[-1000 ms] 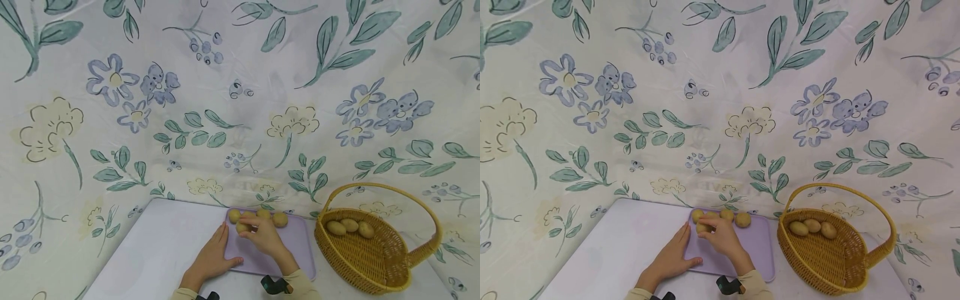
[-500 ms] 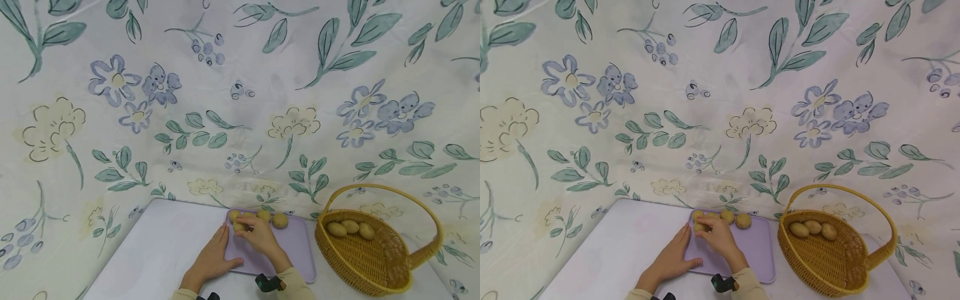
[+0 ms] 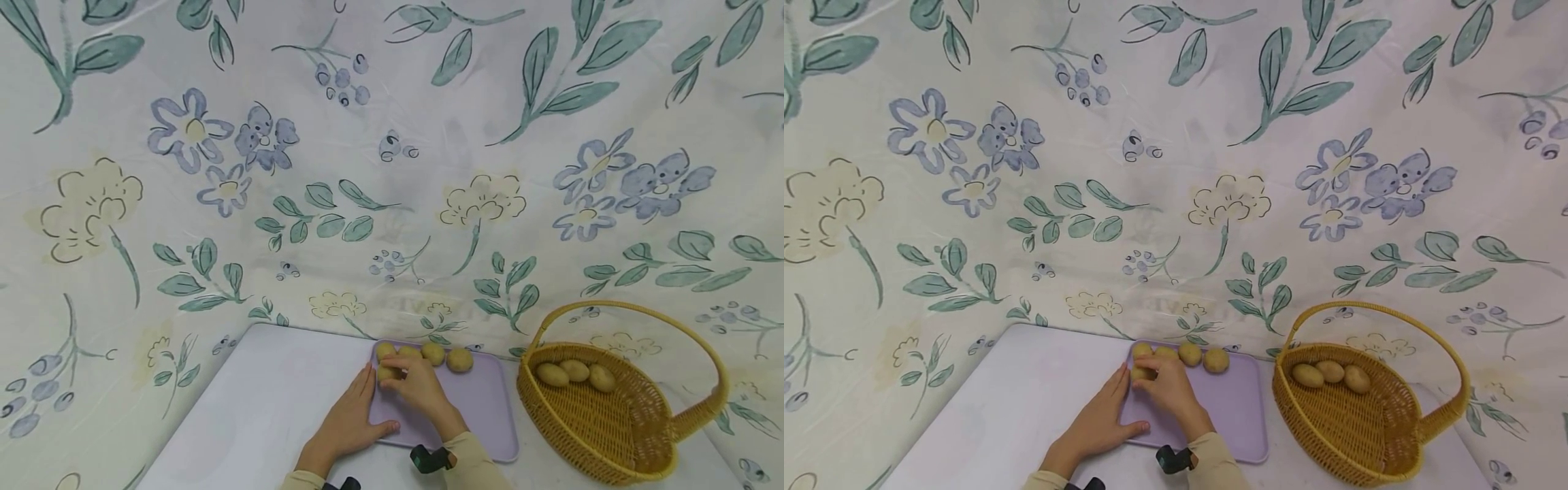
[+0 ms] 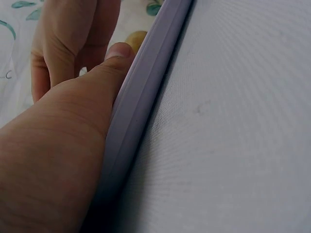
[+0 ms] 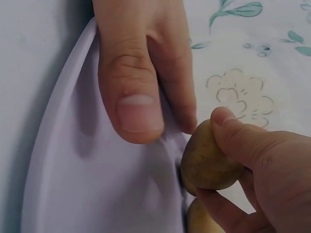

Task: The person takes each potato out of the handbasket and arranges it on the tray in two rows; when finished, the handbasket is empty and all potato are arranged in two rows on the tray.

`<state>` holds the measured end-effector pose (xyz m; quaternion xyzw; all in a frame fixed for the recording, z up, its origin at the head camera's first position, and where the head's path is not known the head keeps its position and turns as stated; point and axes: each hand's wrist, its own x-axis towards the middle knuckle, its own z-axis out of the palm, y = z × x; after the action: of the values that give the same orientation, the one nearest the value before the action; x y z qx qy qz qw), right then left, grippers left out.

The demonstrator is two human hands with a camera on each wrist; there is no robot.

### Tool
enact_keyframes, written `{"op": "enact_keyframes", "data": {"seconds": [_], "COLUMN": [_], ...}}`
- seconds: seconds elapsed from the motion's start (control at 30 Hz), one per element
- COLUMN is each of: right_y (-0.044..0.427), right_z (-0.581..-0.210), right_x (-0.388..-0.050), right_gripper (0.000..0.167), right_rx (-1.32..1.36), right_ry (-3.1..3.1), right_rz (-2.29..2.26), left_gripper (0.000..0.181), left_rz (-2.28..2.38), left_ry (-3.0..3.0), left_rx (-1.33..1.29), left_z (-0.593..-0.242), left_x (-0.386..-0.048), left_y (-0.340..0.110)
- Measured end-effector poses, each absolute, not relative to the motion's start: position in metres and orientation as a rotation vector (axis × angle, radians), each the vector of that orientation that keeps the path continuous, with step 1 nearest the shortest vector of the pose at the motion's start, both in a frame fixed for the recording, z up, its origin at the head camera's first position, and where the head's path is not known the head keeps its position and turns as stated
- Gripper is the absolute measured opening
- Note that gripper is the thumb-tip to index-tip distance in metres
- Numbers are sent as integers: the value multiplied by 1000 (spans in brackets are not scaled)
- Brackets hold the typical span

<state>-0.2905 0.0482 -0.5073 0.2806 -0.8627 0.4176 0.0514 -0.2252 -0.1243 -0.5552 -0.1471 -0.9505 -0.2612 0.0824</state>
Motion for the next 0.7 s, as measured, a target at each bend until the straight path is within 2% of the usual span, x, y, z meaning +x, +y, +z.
{"op": "enact_keyframes", "data": {"seconds": [0.7], "right_y": [40], "right_z": [-517], "right_x": [-296], "right_gripper": [39], "right_rx": [811], "right_ry": [-2673], "right_rz": [1257], "left_gripper": [121], "left_rz": [-813], "left_ry": [-2870], "left_rx": [-398], "left_z": [-562], "left_x": [-231], "left_y": [-125]}}
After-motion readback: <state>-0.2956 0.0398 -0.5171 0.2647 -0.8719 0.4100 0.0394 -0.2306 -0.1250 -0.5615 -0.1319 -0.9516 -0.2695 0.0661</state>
